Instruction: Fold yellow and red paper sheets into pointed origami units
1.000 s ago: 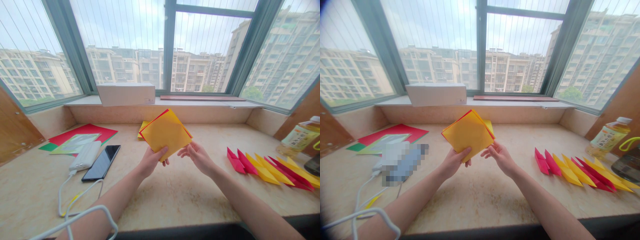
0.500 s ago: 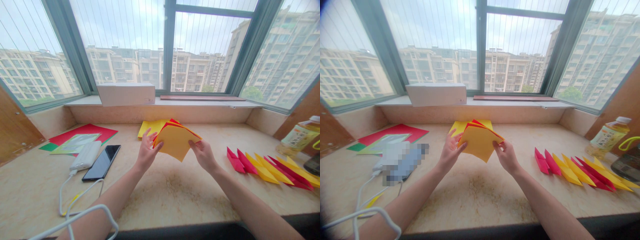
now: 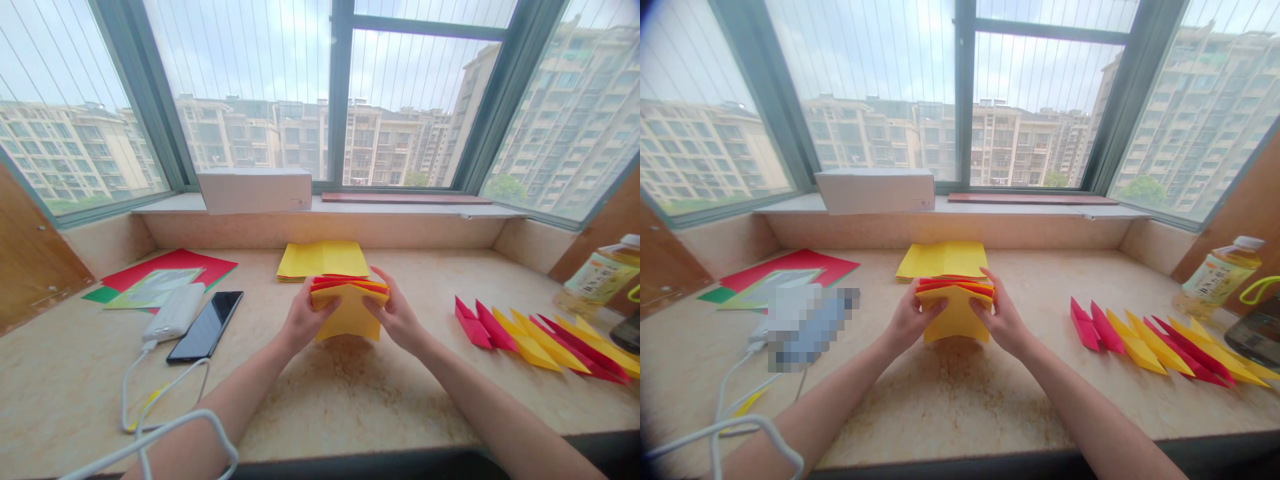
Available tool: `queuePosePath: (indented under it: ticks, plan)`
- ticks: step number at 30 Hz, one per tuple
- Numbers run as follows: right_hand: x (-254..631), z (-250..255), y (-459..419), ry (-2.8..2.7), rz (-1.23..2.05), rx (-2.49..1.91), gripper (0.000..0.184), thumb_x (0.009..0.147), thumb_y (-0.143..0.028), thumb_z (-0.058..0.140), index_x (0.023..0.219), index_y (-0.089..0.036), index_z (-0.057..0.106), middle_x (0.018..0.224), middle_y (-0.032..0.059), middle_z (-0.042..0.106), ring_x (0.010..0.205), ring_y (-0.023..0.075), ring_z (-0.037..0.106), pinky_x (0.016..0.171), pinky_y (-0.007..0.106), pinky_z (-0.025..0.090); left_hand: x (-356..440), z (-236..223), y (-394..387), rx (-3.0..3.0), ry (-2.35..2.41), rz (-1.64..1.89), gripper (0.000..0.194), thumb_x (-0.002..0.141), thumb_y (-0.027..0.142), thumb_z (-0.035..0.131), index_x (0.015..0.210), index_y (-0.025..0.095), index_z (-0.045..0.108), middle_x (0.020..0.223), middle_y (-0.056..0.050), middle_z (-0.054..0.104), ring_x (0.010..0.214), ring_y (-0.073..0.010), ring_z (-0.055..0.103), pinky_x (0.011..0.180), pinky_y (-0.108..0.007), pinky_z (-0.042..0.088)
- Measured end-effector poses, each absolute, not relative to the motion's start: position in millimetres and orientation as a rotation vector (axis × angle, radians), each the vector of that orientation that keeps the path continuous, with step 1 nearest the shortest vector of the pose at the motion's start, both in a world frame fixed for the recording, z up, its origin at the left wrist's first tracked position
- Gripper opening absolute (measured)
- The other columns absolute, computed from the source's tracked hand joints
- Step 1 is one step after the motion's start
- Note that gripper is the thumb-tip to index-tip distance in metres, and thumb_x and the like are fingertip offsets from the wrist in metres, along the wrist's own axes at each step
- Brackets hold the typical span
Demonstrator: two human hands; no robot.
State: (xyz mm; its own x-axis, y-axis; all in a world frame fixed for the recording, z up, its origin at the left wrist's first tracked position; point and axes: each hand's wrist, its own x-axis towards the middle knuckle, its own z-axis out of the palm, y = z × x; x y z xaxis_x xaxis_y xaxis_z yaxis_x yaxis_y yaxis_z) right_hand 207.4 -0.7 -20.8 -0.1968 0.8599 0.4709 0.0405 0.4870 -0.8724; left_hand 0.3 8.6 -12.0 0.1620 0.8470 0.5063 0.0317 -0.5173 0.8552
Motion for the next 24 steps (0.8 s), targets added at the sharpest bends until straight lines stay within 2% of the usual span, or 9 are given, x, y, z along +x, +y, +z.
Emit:
queuePosePath:
  ticks: [3,5,7,9,12,18,19,21,24]
  plan:
    - [204.1,-20.0,-4.4,-1.553,0.98,-0.748,0.072,0.093,-0.038,0.059,0.15,-0.029,0.016,0.128,0.0103,0.062,0.113,0.0237,0.062,0.099,0.045,0.05,1.6,-14.2,7.8,1.691,0.817,1.427,0.048,0.079,0.034,0.074,0.118,0.021,0.049,0.114,-0.008,0.067,0.102,-0.0235,0.065,0.088,-0.036,0.052]
    - [203.3,-20.3,-5.1,-1.531,0.916,-0.74,0.078,0.092,-0.038,0.06,0.152,-0.031,0.011,0.131,0.0109,0.059,0.115,0.0236,0.061,0.1,0.045,0.05,1.4,-13.4,7.1,1.679,0.834,1.448,0.052,0.08,0.034,0.074,0.12,0.022,0.045,0.113,-0.008,0.067,0.101,-0.0224,0.066,0.088,-0.035,0.051]
    - [203.8,-21.9,-4.0,-1.531,0.814,-0.746,0.077,0.092,-0.038,0.061,0.152,-0.032,0.013,0.135,0.0111,0.055,0.119,0.0235,0.059,0.102,0.044,0.049,0.6,-12.0,6.8,1.676,0.874,1.462,0.056,0.081,0.034,0.073,0.125,0.022,0.04,0.111,-0.007,0.067,0.1,-0.0209,0.065,0.089,-0.034,0.05]
    - [204.6,-24.4,-2.1,-1.557,0.753,-0.762,0.068,0.093,-0.038,0.06,0.149,-0.033,0.023,0.137,0.0106,0.054,0.121,0.0237,0.057,0.103,0.044,0.048,-0.2,-11.4,7.3,1.669,0.895,1.442,0.058,0.082,0.034,0.071,0.128,0.022,0.038,0.11,-0.007,0.067,0.098,-0.0199,0.065,0.088,-0.033,0.05]
    - [204.6,-27.6,0.5,-1.562,0.757,-0.781,0.058,0.093,-0.037,0.059,0.145,-0.032,0.033,0.133,0.0098,0.057,0.119,0.0238,0.058,0.103,0.044,0.048,0.0,-13.3,9.2,1.659,0.884,1.43,0.046,0.084,0.035,0.069,0.121,0.021,0.046,0.112,-0.007,0.066,0.099,-0.0199,0.064,0.086,-0.031,0.05]
    - [202.1,-23.8,1.7,-1.388,0.925,-0.691,0.084,0.088,-0.037,0.067,0.152,-0.034,0.013,0.122,0.0067,0.065,0.107,0.022,0.064,0.097,0.043,0.051,1.9,-19.0,13.5,1.656,0.861,1.506,0.022,0.085,0.032,0.067,0.099,0.02,0.056,0.095,-0.002,0.064,0.088,-0.0167,0.06,0.078,-0.027,0.048]
    - [202.1,-22.8,1.9,-1.365,0.972,-0.69,0.083,0.087,-0.038,0.067,0.151,-0.034,0.016,0.12,0.0058,0.066,0.106,0.022,0.065,0.095,0.043,0.052,2.1,-19.3,13.6,1.65,0.85,1.51,0.021,0.085,0.032,0.067,0.099,0.02,0.057,0.094,-0.002,0.064,0.088,-0.0165,0.059,0.078,-0.026,0.048]
    - [202.7,-21.5,2.5,-1.341,1.039,-0.714,0.07,0.085,-0.041,0.068,0.145,-0.031,0.034,0.118,0.0047,0.068,0.105,0.0225,0.065,0.093,0.04,0.052,2.6,-18.9,13.0,1.634,0.835,1.522,0.02,0.085,0.031,0.067,0.099,0.02,0.057,0.096,-0.002,0.065,0.09,-0.0168,0.06,0.08,-0.026,0.047]
    - [203.7,-21.5,4.0,-1.335,1.037,-0.757,0.038,0.083,-0.043,0.069,0.116,-0.026,0.062,0.11,0.0036,0.072,0.1,0.0223,0.065,0.089,0.036,0.052,3.7,-16.4,11.0,1.601,0.823,1.521,0.023,0.084,0.031,0.069,0.1,0.021,0.057,0.099,-0.003,0.066,0.092,-0.0174,0.061,0.08,-0.027,0.047]
